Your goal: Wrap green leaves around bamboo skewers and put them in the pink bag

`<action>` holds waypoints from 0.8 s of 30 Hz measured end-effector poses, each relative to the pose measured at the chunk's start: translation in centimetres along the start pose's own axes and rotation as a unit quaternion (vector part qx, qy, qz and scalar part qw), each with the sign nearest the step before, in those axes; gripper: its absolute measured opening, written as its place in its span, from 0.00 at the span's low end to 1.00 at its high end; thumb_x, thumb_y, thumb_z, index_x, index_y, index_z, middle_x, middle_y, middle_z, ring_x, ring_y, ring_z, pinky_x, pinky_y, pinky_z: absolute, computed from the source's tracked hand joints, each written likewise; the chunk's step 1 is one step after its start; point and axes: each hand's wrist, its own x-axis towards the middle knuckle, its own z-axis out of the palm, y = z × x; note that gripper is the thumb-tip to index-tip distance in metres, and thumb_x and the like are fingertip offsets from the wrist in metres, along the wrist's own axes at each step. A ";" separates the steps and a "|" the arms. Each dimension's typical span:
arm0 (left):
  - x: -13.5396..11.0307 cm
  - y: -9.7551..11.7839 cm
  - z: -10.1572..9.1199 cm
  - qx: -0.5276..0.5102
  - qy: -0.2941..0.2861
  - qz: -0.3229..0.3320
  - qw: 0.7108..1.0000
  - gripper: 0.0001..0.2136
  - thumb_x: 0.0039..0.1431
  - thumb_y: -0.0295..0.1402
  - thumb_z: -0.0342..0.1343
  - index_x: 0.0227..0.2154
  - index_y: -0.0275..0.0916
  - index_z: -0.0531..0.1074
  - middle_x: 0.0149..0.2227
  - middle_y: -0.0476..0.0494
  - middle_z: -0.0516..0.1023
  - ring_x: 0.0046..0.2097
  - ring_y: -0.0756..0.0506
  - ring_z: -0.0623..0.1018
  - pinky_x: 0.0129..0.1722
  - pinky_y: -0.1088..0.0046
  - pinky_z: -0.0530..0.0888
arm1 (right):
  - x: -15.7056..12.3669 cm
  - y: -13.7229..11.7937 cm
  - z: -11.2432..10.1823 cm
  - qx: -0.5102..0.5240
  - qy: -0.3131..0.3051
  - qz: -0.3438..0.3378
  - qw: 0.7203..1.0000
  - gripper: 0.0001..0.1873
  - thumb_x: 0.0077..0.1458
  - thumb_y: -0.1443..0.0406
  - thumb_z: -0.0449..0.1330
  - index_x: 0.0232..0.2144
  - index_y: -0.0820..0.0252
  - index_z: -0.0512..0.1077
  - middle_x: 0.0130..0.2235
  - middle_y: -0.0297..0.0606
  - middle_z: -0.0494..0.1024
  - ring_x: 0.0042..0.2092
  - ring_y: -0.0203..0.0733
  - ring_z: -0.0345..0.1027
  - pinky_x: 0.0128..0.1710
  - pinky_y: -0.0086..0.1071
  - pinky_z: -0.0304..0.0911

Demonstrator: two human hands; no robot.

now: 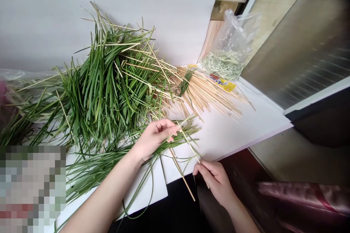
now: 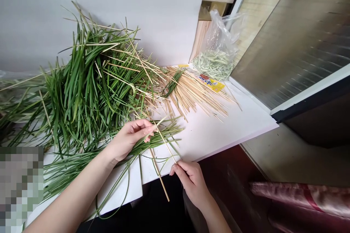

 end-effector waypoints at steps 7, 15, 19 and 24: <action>0.3 0.1 -0.7 -0.094 0.021 -0.011 0.995 0.13 0.55 0.40 0.68 0.29 0.34 0.77 0.26 0.50 0.73 0.25 0.56 0.67 0.26 0.81 0.65 | 0.0 -0.3 -0.2 0.005 -0.015 -0.007 1.000 0.20 0.71 0.61 0.52 0.28 0.58 0.75 0.21 0.28 0.68 0.18 0.34 0.54 0.24 0.29 0.52; 0.3 0.1 -0.5 -0.129 0.021 -0.019 0.991 0.12 0.54 0.37 0.69 0.27 0.33 0.75 0.26 0.50 0.74 0.24 0.56 0.67 0.26 0.81 0.66 | 0.2 -0.5 -0.2 -0.015 -0.018 -0.011 1.000 0.22 0.72 0.59 0.52 0.27 0.59 0.75 0.21 0.29 0.67 0.20 0.36 0.57 0.25 0.30 0.53; 0.3 0.1 -0.5 -0.134 0.021 -0.022 0.990 0.12 0.53 0.37 0.69 0.26 0.34 0.75 0.26 0.50 0.74 0.24 0.56 0.67 0.25 0.81 0.66 | 0.1 -0.5 -0.2 -0.013 -0.019 -0.009 1.000 0.22 0.72 0.59 0.52 0.28 0.59 0.75 0.21 0.29 0.66 0.19 0.36 0.56 0.25 0.31 0.53; 0.3 0.0 -0.6 -0.160 0.018 -0.026 0.987 0.11 0.53 0.36 0.69 0.27 0.34 0.75 0.26 0.50 0.73 0.23 0.57 0.67 0.24 0.82 0.65 | 0.1 -0.5 -0.2 -0.007 -0.020 -0.012 1.000 0.21 0.72 0.61 0.52 0.28 0.58 0.75 0.21 0.29 0.66 0.20 0.37 0.56 0.26 0.31 0.53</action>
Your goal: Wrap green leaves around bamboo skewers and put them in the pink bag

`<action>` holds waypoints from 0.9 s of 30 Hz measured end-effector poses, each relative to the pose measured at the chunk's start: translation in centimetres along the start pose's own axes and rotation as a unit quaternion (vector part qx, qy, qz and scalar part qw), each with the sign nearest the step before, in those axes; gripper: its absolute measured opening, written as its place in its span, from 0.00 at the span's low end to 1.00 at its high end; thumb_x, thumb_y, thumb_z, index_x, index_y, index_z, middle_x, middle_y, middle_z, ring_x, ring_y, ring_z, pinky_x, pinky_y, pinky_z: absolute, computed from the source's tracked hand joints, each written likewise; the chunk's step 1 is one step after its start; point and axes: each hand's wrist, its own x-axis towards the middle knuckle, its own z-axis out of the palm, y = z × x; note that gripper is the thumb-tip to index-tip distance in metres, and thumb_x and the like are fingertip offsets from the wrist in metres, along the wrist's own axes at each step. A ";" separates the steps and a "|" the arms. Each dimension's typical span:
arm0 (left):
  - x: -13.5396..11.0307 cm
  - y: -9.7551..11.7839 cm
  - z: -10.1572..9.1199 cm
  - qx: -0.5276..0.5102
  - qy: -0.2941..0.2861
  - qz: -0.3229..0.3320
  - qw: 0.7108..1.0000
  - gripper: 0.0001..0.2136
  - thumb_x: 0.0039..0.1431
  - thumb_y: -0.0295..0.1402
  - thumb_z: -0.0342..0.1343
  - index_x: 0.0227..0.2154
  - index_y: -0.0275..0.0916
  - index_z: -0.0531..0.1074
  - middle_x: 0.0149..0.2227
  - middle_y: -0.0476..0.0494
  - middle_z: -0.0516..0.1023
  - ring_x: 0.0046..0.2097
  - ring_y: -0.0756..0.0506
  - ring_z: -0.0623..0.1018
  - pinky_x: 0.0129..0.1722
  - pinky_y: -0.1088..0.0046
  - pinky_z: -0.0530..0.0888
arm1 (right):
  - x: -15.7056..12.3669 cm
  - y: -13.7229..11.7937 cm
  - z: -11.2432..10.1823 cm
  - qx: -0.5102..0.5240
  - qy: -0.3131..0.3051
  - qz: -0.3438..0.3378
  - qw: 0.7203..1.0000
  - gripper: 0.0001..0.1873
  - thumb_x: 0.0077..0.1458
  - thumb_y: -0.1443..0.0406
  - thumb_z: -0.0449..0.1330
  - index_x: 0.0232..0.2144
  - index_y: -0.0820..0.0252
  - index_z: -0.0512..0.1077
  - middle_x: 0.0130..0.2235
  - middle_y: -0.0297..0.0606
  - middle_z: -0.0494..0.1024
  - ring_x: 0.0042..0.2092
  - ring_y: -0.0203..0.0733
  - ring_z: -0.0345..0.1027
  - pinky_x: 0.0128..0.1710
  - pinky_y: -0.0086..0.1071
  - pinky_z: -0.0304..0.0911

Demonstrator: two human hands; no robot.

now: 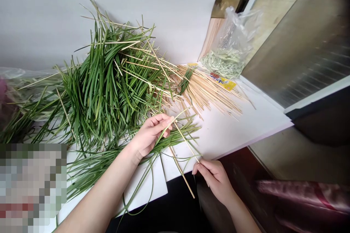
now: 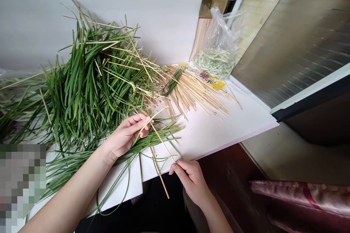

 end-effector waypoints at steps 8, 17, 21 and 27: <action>0.0 -0.1 -0.3 -0.014 -0.012 -0.003 1.000 0.10 0.55 0.35 0.68 0.28 0.33 0.75 0.26 0.50 0.73 0.24 0.57 0.68 0.25 0.83 0.66 | -0.2 0.1 0.0 0.008 0.000 -0.001 1.000 0.19 0.71 0.63 0.52 0.28 0.58 0.75 0.22 0.28 0.66 0.22 0.36 0.56 0.26 0.30 0.51; 0.1 0.0 -0.3 -0.016 -0.006 -0.007 1.000 0.10 0.54 0.34 0.69 0.28 0.33 0.76 0.26 0.49 0.73 0.24 0.57 0.68 0.24 0.84 0.66 | 0.0 0.4 0.0 0.006 -0.001 -0.002 1.000 0.19 0.71 0.63 0.52 0.28 0.58 0.75 0.23 0.30 0.70 0.24 0.38 0.61 0.27 0.31 0.53; 0.0 0.1 -0.2 -0.009 -0.004 -0.005 1.000 0.11 0.54 0.34 0.69 0.28 0.32 0.75 0.26 0.49 0.74 0.23 0.57 0.68 0.24 0.84 0.66 | 0.1 0.3 0.0 0.008 -0.001 -0.006 1.000 0.20 0.71 0.62 0.52 0.28 0.58 0.75 0.25 0.32 0.73 0.25 0.40 0.64 0.29 0.31 0.55; 0.1 0.1 -0.2 0.002 -0.008 -0.004 1.000 0.11 0.54 0.35 0.69 0.28 0.33 0.76 0.26 0.49 0.74 0.24 0.57 0.68 0.25 0.84 0.66 | -0.1 0.1 0.0 0.011 0.001 -0.009 1.000 0.19 0.71 0.64 0.52 0.28 0.58 0.74 0.24 0.31 0.72 0.24 0.38 0.63 0.28 0.30 0.55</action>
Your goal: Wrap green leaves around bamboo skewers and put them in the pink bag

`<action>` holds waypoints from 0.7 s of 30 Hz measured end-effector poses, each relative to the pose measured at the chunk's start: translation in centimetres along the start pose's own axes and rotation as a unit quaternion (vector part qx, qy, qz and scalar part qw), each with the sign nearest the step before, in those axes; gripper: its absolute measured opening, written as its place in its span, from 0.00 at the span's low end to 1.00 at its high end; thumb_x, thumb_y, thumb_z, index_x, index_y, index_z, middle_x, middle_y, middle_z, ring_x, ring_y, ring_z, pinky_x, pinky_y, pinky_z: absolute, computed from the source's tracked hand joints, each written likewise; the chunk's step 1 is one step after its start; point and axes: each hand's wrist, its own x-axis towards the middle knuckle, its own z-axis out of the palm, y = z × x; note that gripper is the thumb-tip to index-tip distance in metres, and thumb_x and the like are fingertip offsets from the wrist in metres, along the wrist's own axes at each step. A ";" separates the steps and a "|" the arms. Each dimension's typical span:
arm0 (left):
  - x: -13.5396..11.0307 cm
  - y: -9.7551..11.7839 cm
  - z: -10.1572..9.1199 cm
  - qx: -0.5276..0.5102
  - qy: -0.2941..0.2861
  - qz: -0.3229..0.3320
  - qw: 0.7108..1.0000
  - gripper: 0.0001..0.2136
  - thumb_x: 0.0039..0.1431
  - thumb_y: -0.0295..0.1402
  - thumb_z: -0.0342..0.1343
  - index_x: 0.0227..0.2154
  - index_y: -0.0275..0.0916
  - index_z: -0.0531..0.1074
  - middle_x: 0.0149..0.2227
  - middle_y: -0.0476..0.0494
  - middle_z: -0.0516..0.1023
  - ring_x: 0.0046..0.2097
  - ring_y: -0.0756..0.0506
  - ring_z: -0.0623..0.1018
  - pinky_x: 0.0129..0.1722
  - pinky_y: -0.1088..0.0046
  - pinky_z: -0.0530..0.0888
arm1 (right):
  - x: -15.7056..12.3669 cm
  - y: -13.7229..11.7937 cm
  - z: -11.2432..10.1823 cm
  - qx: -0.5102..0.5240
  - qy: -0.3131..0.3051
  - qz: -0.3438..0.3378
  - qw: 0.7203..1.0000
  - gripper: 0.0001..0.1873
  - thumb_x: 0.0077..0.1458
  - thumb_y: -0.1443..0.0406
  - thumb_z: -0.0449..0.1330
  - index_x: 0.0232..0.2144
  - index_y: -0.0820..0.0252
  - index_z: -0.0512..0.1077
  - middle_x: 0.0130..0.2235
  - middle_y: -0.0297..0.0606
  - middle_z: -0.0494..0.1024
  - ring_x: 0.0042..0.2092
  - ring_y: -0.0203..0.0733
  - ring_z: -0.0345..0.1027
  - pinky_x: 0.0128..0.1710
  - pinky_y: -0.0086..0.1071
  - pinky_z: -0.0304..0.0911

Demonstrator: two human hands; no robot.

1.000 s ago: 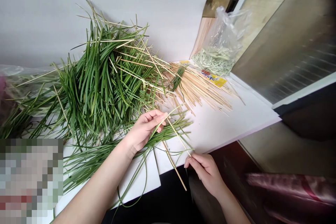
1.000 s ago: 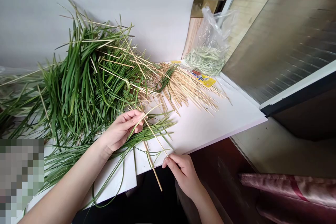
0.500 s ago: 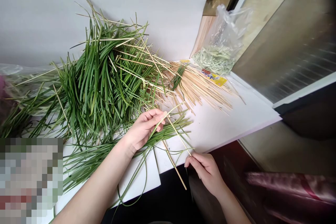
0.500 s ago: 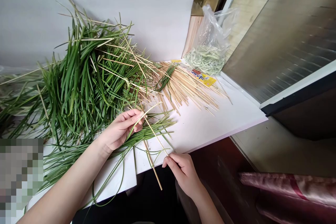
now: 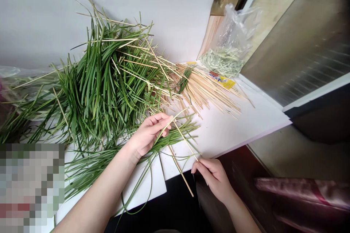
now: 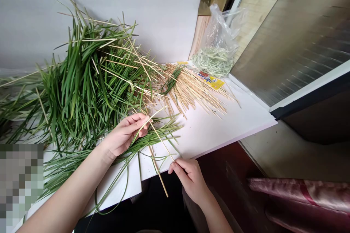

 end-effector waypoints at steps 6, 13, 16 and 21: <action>0.0 -0.3 0.0 0.059 0.004 0.017 0.998 0.11 0.55 0.37 0.68 0.28 0.33 0.77 0.25 0.49 0.74 0.24 0.56 0.68 0.26 0.82 0.65 | 0.0 0.2 -0.1 -0.001 -0.004 -0.001 1.000 0.19 0.71 0.64 0.51 0.27 0.58 0.73 0.25 0.31 0.72 0.25 0.38 0.63 0.28 0.30 0.55; -0.1 -0.4 0.5 0.034 0.033 0.033 0.998 0.12 0.54 0.37 0.69 0.26 0.33 0.77 0.25 0.50 0.73 0.24 0.57 0.67 0.25 0.82 0.65 | 0.1 0.3 0.0 0.001 -0.003 -0.001 1.000 0.20 0.71 0.64 0.51 0.26 0.58 0.71 0.24 0.31 0.71 0.25 0.39 0.63 0.28 0.30 0.54; 0.0 -0.3 0.3 0.017 0.040 0.027 0.999 0.11 0.53 0.36 0.70 0.27 0.33 0.77 0.25 0.50 0.73 0.24 0.57 0.67 0.25 0.83 0.65 | 0.1 0.3 0.0 0.002 -0.003 -0.005 1.000 0.20 0.71 0.64 0.51 0.26 0.58 0.71 0.24 0.30 0.70 0.25 0.38 0.62 0.28 0.30 0.54; 0.0 -0.4 0.2 0.020 0.036 0.016 0.999 0.11 0.54 0.36 0.69 0.26 0.33 0.76 0.25 0.50 0.73 0.24 0.57 0.67 0.25 0.83 0.65 | 0.0 0.4 -0.1 0.001 -0.007 0.000 1.000 0.20 0.71 0.64 0.51 0.26 0.58 0.71 0.24 0.30 0.70 0.25 0.38 0.62 0.28 0.30 0.53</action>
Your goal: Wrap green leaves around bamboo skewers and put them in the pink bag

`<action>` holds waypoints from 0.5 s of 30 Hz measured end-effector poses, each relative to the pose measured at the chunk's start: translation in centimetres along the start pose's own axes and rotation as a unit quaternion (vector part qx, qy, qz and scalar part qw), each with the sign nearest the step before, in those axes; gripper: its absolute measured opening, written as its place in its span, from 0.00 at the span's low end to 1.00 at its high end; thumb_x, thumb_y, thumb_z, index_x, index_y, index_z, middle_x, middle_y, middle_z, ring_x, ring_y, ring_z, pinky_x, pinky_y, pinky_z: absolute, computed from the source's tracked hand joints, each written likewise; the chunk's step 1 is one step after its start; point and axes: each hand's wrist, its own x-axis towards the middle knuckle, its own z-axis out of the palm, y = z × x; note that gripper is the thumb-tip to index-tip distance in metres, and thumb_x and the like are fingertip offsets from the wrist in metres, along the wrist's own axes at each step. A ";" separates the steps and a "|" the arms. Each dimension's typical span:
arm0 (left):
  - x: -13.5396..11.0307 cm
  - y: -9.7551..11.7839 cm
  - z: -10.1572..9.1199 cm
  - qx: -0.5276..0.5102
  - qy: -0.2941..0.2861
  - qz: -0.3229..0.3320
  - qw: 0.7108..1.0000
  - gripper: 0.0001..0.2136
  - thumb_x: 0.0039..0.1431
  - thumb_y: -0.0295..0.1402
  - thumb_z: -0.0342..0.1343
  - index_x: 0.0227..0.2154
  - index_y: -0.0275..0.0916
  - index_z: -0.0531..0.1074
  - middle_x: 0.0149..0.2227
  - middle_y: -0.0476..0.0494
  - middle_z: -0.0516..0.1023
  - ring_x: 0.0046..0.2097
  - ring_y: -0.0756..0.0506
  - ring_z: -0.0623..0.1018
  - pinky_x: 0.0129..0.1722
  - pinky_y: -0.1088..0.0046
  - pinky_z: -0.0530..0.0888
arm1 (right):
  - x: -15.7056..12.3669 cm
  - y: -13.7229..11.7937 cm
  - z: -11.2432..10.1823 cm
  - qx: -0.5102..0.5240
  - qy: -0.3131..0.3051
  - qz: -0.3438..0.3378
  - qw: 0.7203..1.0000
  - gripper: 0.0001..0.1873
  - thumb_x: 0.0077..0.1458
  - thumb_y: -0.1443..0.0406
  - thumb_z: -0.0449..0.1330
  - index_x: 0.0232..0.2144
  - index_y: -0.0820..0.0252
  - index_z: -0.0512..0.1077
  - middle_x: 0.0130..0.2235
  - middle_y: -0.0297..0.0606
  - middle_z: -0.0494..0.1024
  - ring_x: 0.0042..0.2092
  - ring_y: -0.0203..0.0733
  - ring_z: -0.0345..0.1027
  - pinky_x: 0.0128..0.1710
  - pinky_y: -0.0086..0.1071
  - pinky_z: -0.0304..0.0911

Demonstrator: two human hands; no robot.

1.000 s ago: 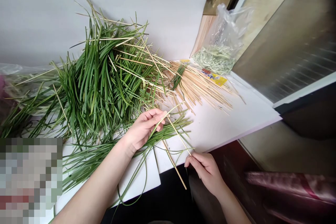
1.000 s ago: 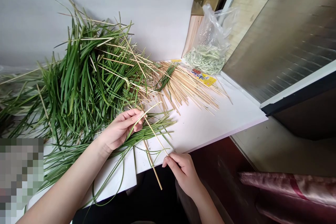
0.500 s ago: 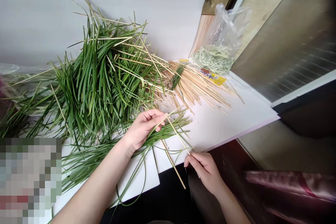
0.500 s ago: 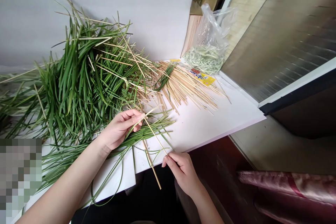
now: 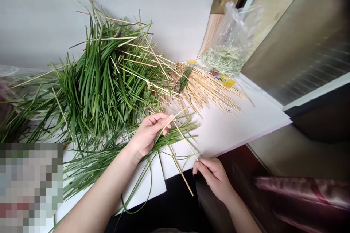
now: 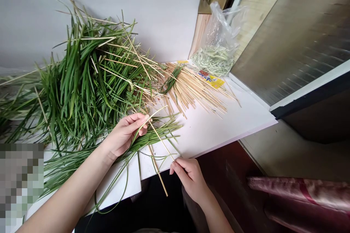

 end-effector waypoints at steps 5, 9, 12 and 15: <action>0.0 -0.1 0.1 0.006 -0.008 0.000 1.000 0.11 0.55 0.36 0.68 0.26 0.33 0.76 0.25 0.50 0.73 0.24 0.57 0.67 0.26 0.82 0.66 | 0.0 0.0 0.0 0.002 0.001 0.003 1.000 0.20 0.71 0.64 0.51 0.26 0.58 0.71 0.23 0.30 0.69 0.24 0.38 0.60 0.28 0.31 0.52; 0.1 0.0 0.1 0.007 -0.008 0.001 1.000 0.11 0.55 0.36 0.68 0.26 0.33 0.77 0.25 0.50 0.73 0.24 0.56 0.68 0.25 0.82 0.66 | 0.1 -0.1 0.0 0.003 0.000 0.006 1.000 0.21 0.71 0.63 0.51 0.25 0.58 0.70 0.24 0.30 0.69 0.25 0.38 0.61 0.28 0.31 0.53; 0.1 0.1 0.1 0.005 -0.004 0.004 1.000 0.11 0.54 0.37 0.69 0.26 0.33 0.77 0.25 0.50 0.73 0.24 0.56 0.68 0.25 0.82 0.66 | 0.1 -0.1 0.0 0.001 0.001 0.008 1.000 0.21 0.71 0.63 0.51 0.25 0.58 0.70 0.23 0.30 0.69 0.25 0.38 0.61 0.27 0.31 0.52; 0.0 0.1 0.1 0.007 -0.003 0.005 1.000 0.11 0.54 0.37 0.69 0.26 0.33 0.77 0.25 0.49 0.74 0.24 0.56 0.68 0.25 0.82 0.66 | 0.1 -0.1 -0.1 -0.001 0.001 0.009 1.000 0.21 0.71 0.63 0.51 0.25 0.58 0.70 0.23 0.30 0.68 0.24 0.38 0.60 0.27 0.31 0.52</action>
